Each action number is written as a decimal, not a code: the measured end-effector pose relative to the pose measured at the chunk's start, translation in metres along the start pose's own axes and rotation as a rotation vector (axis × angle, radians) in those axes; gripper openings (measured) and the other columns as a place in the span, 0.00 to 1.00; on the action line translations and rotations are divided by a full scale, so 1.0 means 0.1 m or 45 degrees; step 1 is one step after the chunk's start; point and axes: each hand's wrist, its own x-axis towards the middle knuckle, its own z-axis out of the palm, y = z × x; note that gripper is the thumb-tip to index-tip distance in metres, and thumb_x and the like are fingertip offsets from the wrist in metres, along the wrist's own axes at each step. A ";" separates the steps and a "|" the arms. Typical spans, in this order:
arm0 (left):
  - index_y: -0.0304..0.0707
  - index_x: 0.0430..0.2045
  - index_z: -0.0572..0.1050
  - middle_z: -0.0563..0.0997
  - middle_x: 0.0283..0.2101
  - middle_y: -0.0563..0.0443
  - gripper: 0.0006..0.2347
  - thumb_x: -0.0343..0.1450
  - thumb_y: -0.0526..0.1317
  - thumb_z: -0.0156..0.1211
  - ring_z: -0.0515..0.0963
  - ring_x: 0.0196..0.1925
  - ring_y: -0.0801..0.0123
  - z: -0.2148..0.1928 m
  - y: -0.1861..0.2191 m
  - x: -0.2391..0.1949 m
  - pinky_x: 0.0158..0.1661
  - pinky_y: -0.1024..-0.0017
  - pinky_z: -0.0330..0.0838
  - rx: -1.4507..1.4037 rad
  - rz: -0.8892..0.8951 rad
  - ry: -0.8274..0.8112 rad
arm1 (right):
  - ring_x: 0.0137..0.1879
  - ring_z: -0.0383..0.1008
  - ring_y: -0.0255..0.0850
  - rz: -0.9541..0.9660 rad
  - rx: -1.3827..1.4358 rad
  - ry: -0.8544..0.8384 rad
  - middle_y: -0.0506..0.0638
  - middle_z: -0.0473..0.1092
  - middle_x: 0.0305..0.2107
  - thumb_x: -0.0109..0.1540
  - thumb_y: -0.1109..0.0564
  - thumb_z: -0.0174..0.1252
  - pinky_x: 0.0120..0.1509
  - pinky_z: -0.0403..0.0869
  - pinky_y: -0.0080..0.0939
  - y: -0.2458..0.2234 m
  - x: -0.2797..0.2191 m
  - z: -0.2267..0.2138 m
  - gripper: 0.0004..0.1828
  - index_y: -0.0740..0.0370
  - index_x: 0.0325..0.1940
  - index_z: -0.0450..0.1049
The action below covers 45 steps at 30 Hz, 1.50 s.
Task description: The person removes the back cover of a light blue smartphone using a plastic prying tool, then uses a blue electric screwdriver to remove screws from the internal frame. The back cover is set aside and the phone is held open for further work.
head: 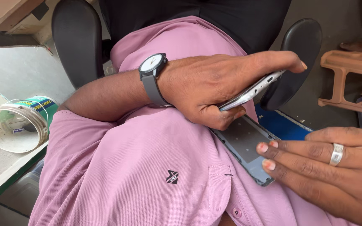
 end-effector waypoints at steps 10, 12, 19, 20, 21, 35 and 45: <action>0.34 0.72 0.38 0.65 0.64 0.36 0.39 0.68 0.35 0.55 0.80 0.44 0.69 -0.03 -0.18 -0.06 0.44 0.74 0.81 -0.125 0.056 0.092 | 0.59 0.78 0.44 -0.029 0.048 -0.022 0.62 0.74 0.56 0.63 0.54 0.53 0.51 0.77 0.46 0.14 -0.27 0.13 0.19 0.60 0.58 0.73; 0.33 0.73 0.38 0.66 0.62 0.38 0.39 0.68 0.34 0.54 0.80 0.44 0.70 -0.05 -0.20 -0.08 0.44 0.74 0.79 -0.170 -0.012 0.065 | 0.60 0.78 0.43 -0.009 0.027 -0.081 0.59 0.74 0.57 0.62 0.54 0.53 0.50 0.78 0.46 0.15 -0.34 0.14 0.22 0.58 0.60 0.72; 0.38 0.71 0.38 0.62 0.68 0.39 0.39 0.67 0.31 0.55 0.79 0.46 0.71 -0.04 -0.17 -0.11 0.45 0.76 0.80 -0.053 0.117 0.132 | 0.60 0.78 0.42 -0.081 0.083 -0.032 0.58 0.74 0.56 0.63 0.56 0.55 0.52 0.78 0.42 0.27 -0.39 0.16 0.21 0.58 0.60 0.71; 0.38 0.72 0.38 0.62 0.68 0.39 0.39 0.67 0.32 0.55 0.79 0.46 0.71 -0.04 -0.15 -0.10 0.45 0.76 0.80 -0.049 0.092 0.143 | 0.60 0.78 0.42 -0.065 0.073 -0.048 0.57 0.75 0.56 0.62 0.55 0.55 0.52 0.78 0.43 0.24 -0.37 0.14 0.21 0.58 0.60 0.71; 0.37 0.72 0.39 0.63 0.67 0.40 0.39 0.67 0.33 0.55 0.79 0.45 0.71 -0.05 -0.13 -0.10 0.45 0.75 0.80 -0.055 0.077 0.139 | 0.59 0.78 0.42 -0.045 0.060 -0.065 0.57 0.75 0.56 0.61 0.55 0.55 0.52 0.78 0.43 0.22 -0.34 0.12 0.22 0.57 0.60 0.71; 0.37 0.68 0.48 0.69 0.62 0.44 0.35 0.66 0.34 0.61 0.80 0.55 0.63 -0.04 0.02 -0.05 0.51 0.70 0.78 0.031 0.113 0.130 | 0.54 0.79 0.42 -0.206 -0.021 0.002 0.57 0.77 0.50 0.64 0.58 0.50 0.52 0.76 0.41 0.01 0.03 0.00 0.17 0.63 0.55 0.75; 0.37 0.69 0.44 0.64 0.61 0.44 0.32 0.74 0.38 0.57 0.75 0.54 0.69 -0.12 -0.21 -0.17 0.54 0.73 0.76 -0.105 0.091 0.145 | 0.57 0.79 0.40 -0.186 0.154 0.028 0.57 0.77 0.51 0.61 0.53 0.61 0.52 0.79 0.39 0.36 -0.29 0.00 0.17 0.61 0.52 0.75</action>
